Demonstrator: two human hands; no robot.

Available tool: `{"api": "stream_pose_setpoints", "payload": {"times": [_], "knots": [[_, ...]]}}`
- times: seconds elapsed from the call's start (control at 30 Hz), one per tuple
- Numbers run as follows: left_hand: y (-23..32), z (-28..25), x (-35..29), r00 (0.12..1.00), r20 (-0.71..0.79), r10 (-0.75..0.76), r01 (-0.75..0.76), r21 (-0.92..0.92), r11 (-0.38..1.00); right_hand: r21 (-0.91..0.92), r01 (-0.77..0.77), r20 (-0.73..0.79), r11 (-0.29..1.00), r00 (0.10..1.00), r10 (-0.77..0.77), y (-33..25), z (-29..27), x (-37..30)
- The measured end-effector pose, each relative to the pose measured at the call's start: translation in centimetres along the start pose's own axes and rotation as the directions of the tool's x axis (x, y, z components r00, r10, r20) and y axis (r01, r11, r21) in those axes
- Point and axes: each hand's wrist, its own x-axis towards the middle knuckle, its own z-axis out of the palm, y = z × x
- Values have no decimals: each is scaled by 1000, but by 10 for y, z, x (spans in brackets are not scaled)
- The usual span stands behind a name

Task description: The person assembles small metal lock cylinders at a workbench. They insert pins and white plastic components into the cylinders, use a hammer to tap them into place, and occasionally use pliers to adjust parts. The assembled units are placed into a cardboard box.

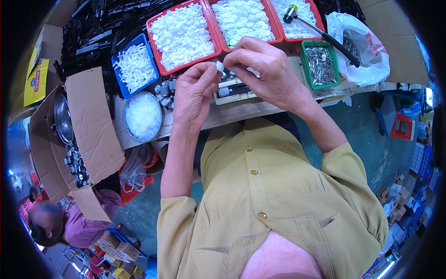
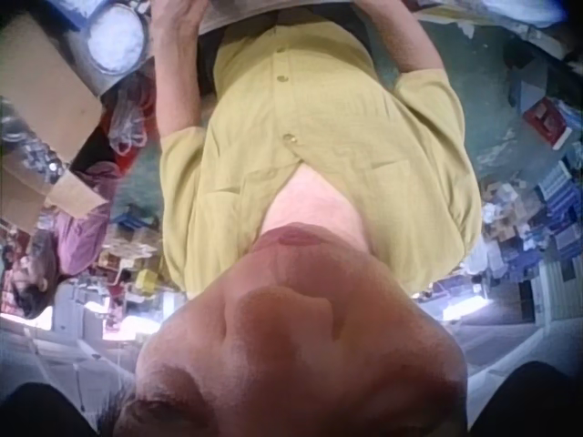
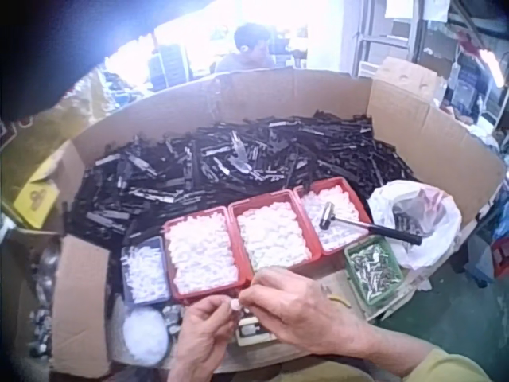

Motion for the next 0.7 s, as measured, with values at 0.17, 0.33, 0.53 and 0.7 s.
{"api": "stream_pose_setpoints", "payload": {"times": [0.17,0.33,0.53,0.7], "knots": [[1,4,-3,998,-25,52,-50,62,997,-6,10,44,1000,999,-9,-1,-1,1],[2,3,-3,997,16,71,-72,152,986,9,22,34,1000,999,-22,1,-2,-2],[2,13,-6,993,14,114,-112,359,927,-51,66,80,996,995,-62,9,-8,-8],[-6,1,-6,997,69,-27,16,165,986,269,-182,152,946,978,145,16,-13,-5]]}}
